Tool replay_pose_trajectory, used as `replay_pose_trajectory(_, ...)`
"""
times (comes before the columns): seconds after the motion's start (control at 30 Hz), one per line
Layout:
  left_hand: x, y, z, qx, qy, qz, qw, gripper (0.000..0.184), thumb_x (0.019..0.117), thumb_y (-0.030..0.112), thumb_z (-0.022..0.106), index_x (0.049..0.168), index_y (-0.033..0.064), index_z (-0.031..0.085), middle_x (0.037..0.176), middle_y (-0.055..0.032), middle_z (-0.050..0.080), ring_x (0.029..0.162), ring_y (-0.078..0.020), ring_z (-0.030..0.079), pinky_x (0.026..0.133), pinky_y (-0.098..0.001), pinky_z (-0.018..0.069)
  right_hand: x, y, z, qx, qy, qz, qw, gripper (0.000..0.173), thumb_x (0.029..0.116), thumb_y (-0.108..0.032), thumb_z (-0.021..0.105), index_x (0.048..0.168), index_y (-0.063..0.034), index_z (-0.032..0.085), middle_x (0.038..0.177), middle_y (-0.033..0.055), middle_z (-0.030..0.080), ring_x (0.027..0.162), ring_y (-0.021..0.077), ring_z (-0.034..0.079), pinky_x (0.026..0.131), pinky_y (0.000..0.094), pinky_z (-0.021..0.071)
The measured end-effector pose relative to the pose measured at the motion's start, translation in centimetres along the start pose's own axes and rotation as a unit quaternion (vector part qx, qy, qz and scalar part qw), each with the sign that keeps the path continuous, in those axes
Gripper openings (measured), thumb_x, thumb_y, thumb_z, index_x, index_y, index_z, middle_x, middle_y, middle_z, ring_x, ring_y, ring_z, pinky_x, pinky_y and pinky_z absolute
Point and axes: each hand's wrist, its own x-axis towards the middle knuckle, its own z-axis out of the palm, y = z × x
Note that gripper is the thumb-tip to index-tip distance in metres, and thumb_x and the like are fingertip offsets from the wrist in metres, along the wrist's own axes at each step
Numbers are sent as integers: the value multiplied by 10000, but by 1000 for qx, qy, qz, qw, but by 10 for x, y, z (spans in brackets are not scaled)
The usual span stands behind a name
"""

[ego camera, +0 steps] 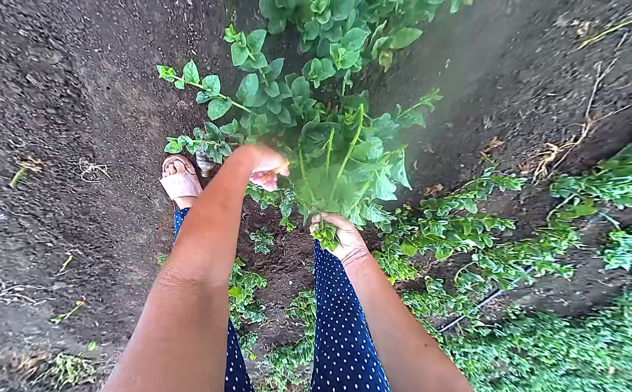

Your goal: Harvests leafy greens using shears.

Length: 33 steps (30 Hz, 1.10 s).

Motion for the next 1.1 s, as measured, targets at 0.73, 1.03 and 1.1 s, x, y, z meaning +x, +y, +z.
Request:
replay_pose_trajectory(0.73,-82,-47,130,98,111,175,973,454,1043,295,577,1444,86,543,1297,-173,673,1226,-339,645,1022,-560,496,-72,9,-21,51,-22,71,996,132,896,-142,686,958,-31,651,749,97,713,661,176,725,642,296,633)
replay_pose_trajectory(1.03,-60,-104,69,19,253,193,948,494,1004,389,646,1334,22,627,1120,-220,719,1073,-389,695,969,-608,520,-61,11,-34,-25,-61,73,995,292,643,-119,881,891,-66,737,768,84,736,668,154,722,660,288,625)
replay_pose_trajectory(1.1,-41,-129,13,-20,333,168,928,527,983,377,696,1350,16,582,1094,-257,701,1034,-439,687,922,-656,518,-60,13,-43,-20,-72,72,995,313,631,-159,905,893,-75,754,778,84,742,675,154,726,667,290,628)
